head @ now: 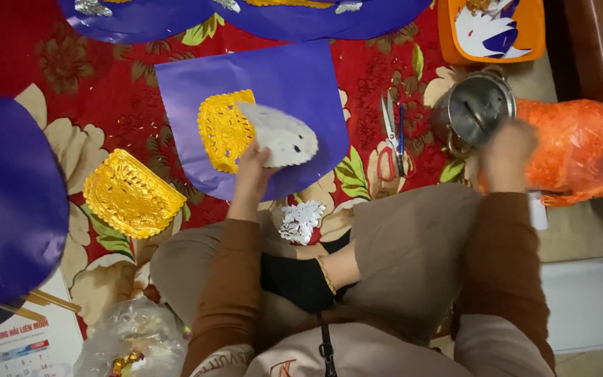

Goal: Decorating blue sheets with gold and white paper cutouts using glue.

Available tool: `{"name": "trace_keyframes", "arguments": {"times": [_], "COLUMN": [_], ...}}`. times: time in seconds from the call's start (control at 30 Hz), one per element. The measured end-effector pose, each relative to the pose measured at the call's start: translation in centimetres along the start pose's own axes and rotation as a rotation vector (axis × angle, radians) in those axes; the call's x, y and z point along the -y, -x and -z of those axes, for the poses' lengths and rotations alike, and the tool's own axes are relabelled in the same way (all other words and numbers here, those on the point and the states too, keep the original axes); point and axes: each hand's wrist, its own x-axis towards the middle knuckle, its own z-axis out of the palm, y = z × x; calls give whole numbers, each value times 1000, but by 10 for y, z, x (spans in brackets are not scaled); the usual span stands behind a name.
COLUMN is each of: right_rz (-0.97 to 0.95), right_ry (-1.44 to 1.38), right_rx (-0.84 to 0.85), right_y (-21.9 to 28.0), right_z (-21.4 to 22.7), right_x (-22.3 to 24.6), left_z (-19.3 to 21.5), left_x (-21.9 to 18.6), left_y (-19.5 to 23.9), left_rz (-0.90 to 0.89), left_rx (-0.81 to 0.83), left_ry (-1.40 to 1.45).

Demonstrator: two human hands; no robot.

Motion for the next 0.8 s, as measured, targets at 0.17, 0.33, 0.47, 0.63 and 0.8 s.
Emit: {"name": "trace_keyframes", "arguments": {"times": [0.17, 0.33, 0.47, 0.63, 0.8], "right_rz": [167, 235, 24, 85, 291], "right_ry": [-743, -1184, -1209, -1126, -1344], "right_rx": [175, 250, -13, -63, -11], "right_y": [-14, -16, -2, 6, -7], "right_z": [98, 45, 35, 30, 131], "right_x": [172, 300, 332, 331, 323], "left_z": [21, 38, 59, 53, 46], "left_x": [-51, -90, -85, -76, -59], "left_y": [42, 85, 83, 67, 53], "left_rz": [-290, -454, -469, -398, -245], "left_rx": [-85, -126, -165, -134, -53], "left_ry": [-151, -213, -147, -71, 105]}}
